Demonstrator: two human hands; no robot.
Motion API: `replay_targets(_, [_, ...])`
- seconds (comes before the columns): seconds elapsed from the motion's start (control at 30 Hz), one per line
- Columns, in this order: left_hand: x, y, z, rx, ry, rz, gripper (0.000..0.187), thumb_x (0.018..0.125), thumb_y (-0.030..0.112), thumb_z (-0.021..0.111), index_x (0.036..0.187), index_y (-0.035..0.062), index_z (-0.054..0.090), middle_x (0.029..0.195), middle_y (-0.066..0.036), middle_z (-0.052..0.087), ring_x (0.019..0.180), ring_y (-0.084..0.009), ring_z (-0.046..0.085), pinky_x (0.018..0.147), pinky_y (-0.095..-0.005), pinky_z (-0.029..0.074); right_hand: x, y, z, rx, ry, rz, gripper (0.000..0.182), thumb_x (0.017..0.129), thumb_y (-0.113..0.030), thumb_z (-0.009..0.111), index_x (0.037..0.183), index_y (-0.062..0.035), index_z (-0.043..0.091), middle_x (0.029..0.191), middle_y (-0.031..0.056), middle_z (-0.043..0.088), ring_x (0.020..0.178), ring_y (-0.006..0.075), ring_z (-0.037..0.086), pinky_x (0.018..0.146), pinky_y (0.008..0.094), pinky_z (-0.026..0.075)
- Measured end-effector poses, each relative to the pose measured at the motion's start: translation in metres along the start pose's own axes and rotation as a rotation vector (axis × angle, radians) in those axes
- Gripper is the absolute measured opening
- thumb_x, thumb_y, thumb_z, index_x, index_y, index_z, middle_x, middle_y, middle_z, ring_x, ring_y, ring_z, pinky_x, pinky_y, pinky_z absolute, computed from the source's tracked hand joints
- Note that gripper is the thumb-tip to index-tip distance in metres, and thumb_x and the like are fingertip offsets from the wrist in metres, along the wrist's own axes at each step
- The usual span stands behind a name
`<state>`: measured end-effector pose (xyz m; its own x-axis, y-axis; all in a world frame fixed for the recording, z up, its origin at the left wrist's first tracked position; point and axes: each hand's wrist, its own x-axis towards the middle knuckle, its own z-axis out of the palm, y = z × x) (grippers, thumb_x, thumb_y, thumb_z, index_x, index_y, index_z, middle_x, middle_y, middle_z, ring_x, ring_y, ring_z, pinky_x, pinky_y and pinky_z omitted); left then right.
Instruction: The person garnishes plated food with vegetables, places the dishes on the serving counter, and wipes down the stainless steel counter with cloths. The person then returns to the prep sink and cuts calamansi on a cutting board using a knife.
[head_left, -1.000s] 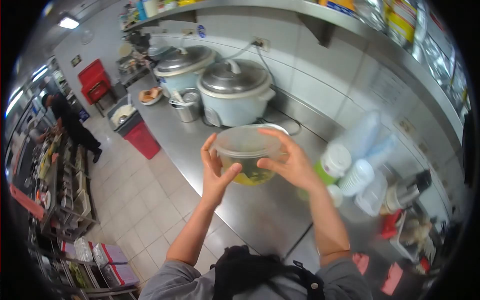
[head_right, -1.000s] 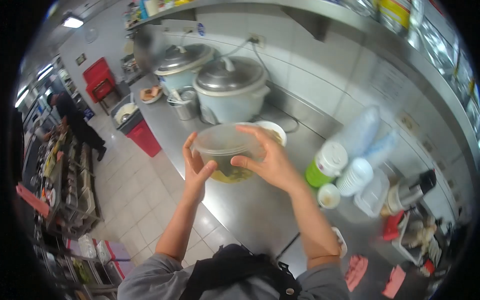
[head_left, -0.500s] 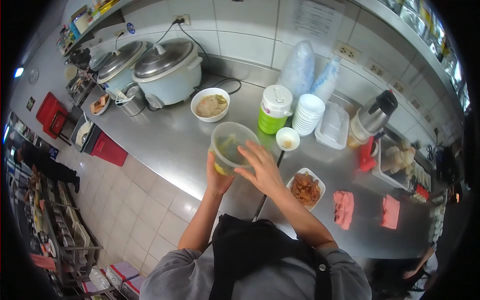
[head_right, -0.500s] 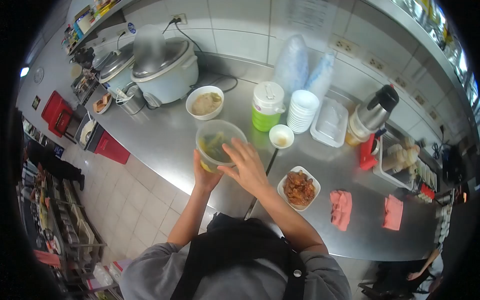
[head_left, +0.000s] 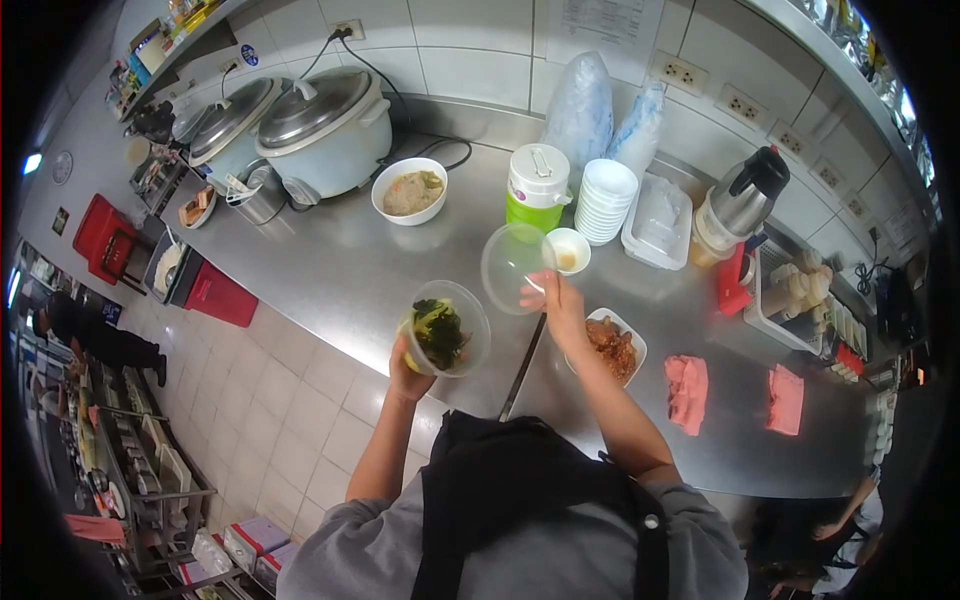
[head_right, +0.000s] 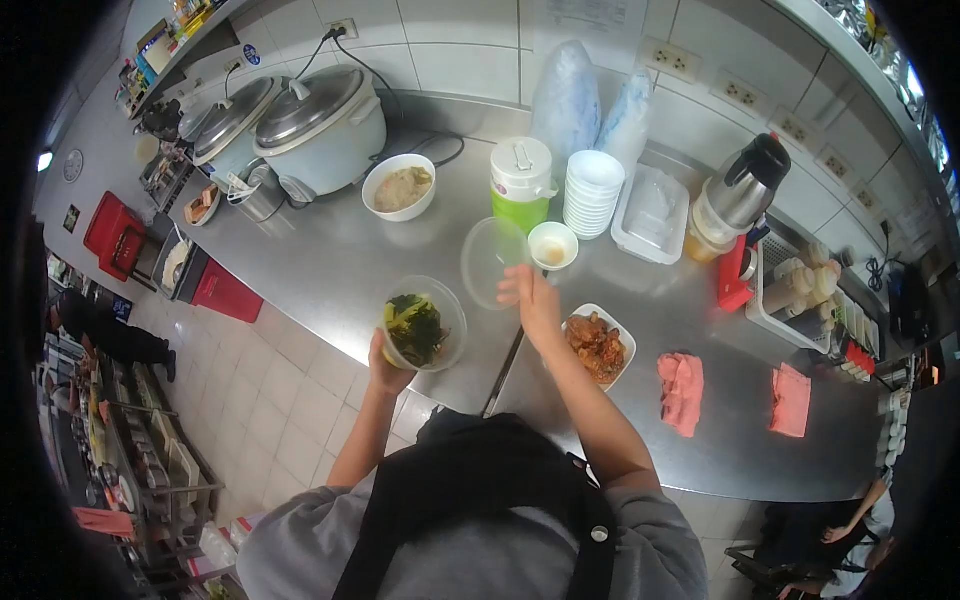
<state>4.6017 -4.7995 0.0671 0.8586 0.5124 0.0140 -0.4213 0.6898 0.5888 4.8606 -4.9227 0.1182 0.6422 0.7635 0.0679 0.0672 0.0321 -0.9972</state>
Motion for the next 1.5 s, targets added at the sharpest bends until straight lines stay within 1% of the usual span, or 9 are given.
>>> replay_targets(0.13, [-0.011, -0.01, -0.007, -0.254, 0.066, -0.002, 0.083, 0.091, 0.074, 0.037, 0.15, 0.0153, 0.037, 0.151, -0.017, 0.04, 0.137, -0.0397, 0.04, 0.111, -0.0609, 0.034, 0.002, 0.061, 0.002, 0.137, -0.041, 0.417, 0.054, 0.104, -0.044, 0.041, 0.118, 0.006, 0.058, 0.085, 0.0195, 0.07, 0.082, 0.0312, 0.072, 0.077, 0.0378, 0.055])
replay_targets(0.2, [-0.01, -0.015, -0.012, -0.307, 0.09, 0.004, 0.083, 0.091, 0.074, 0.037, 0.15, 0.0162, 0.038, 0.152, -0.016, 0.039, 0.137, -0.0392, 0.039, 0.111, -0.0601, 0.033, -0.003, 0.074, 0.008, -0.748, 0.031, 0.112, 0.043, 0.1, -0.033, 0.052, 0.115, 0.0071, 0.058, 0.097, 0.0249, 0.067, 0.093, 0.0405, 0.068, 0.082, 0.0423, 0.054])
replay_targets(0.33, [-0.008, -0.018, -0.007, -0.232, 0.102, 0.037, 0.083, 0.091, 0.075, 0.036, 0.15, 0.0168, 0.038, 0.153, -0.014, 0.038, 0.138, -0.0376, 0.039, 0.112, -0.0576, 0.033, -0.017, 0.04, 0.006, -0.872, 0.149, -0.196, 0.043, 0.093, -0.02, 0.059, 0.125, 0.0077, 0.051, 0.119, 0.0324, 0.059, 0.104, 0.0447, 0.062, 0.085, 0.0467, 0.052])
replay_targets(0.5, [-0.005, -0.018, -0.001, -0.116, 0.054, 0.01, 0.084, 0.092, 0.075, 0.034, 0.151, 0.0155, 0.036, 0.151, -0.014, 0.04, 0.137, -0.0376, 0.039, 0.113, -0.0575, 0.032, -0.031, 0.04, 0.004, -1.352, -0.267, -0.593, 0.038, 0.09, -0.011, 0.058, 0.128, -0.0046, 0.056, 0.124, 0.0262, 0.057, 0.101, 0.0435, 0.062, 0.081, 0.0495, 0.051])
replay_targets(0.53, [-0.004, -0.019, -0.001, -0.096, 0.079, 0.015, 0.085, 0.091, 0.075, 0.034, 0.151, 0.0143, 0.035, 0.151, -0.015, 0.041, 0.137, -0.038, 0.04, 0.113, -0.0577, 0.032, -0.027, 0.024, 0.005, -1.354, -0.268, -0.595, 0.038, 0.09, -0.011, 0.058, 0.128, -0.0046, 0.056, 0.124, 0.0262, 0.057, 0.101, 0.0435, 0.062, 0.081, 0.0495, 0.051])
replay_targets(0.6, [-0.006, -0.022, -0.001, -0.084, 0.062, -0.009, 0.086, 0.092, 0.075, 0.034, 0.151, 0.013, 0.034, 0.151, -0.015, 0.04, 0.137, -0.0373, 0.04, 0.113, -0.0568, 0.032, -0.025, -0.043, 0.018, -1.019, -0.384, 0.192, 0.029, 0.09, -0.013, 0.062, 0.119, -0.0069, 0.062, 0.127, 0.0197, 0.059, 0.104, 0.0395, 0.062, 0.084, 0.0472, 0.051])
replay_targets(0.7, [-0.002, -0.028, 0.001, -0.024, 0.046, -0.033, 0.087, 0.092, 0.074, 0.033, 0.151, 0.0112, 0.034, 0.152, -0.014, 0.04, 0.138, -0.0351, 0.041, 0.113, -0.0543, 0.034, -0.043, -0.041, 0.034, -0.696, -0.34, -0.338, 0.037, 0.088, -0.018, 0.066, 0.123, -0.0063, 0.058, 0.113, 0.0189, 0.064, 0.097, 0.0398, 0.065, 0.079, 0.0483, 0.053])
replay_targets(1.0, [0.016, -0.049, 0.028, -0.033, 0.037, -0.089, 0.087, 0.087, 0.068, 0.056, 0.151, 0.0124, 0.034, 0.149, -0.01, 0.044, 0.137, -0.0275, 0.043, 0.112, -0.0456, 0.036, -0.057, -0.038, 0.053, -0.946, -0.401, -0.15, 0.057, 0.078, -0.021, 0.078, 0.127, -0.0085, 0.053, 0.122, 0.0212, 0.051, 0.097, 0.0419, 0.065, 0.077, 0.0487, 0.055])
replay_targets(1.5, [0.04, -0.091, 0.048, -0.07, -0.037, -0.166, 0.076, 0.094, 0.061, 0.052, 0.149, 0.0114, 0.035, 0.147, -0.01, 0.046, 0.135, -0.0275, 0.045, 0.111, -0.0455, 0.038, -0.074, -0.015, 0.006, -0.784, -0.176, -0.053, 0.027, 0.08, -0.011, 0.073, 0.104, -0.0028, 0.064, 0.105, 0.0211, 0.063, 0.094, 0.0437, 0.064, 0.08, 0.0509, 0.051])
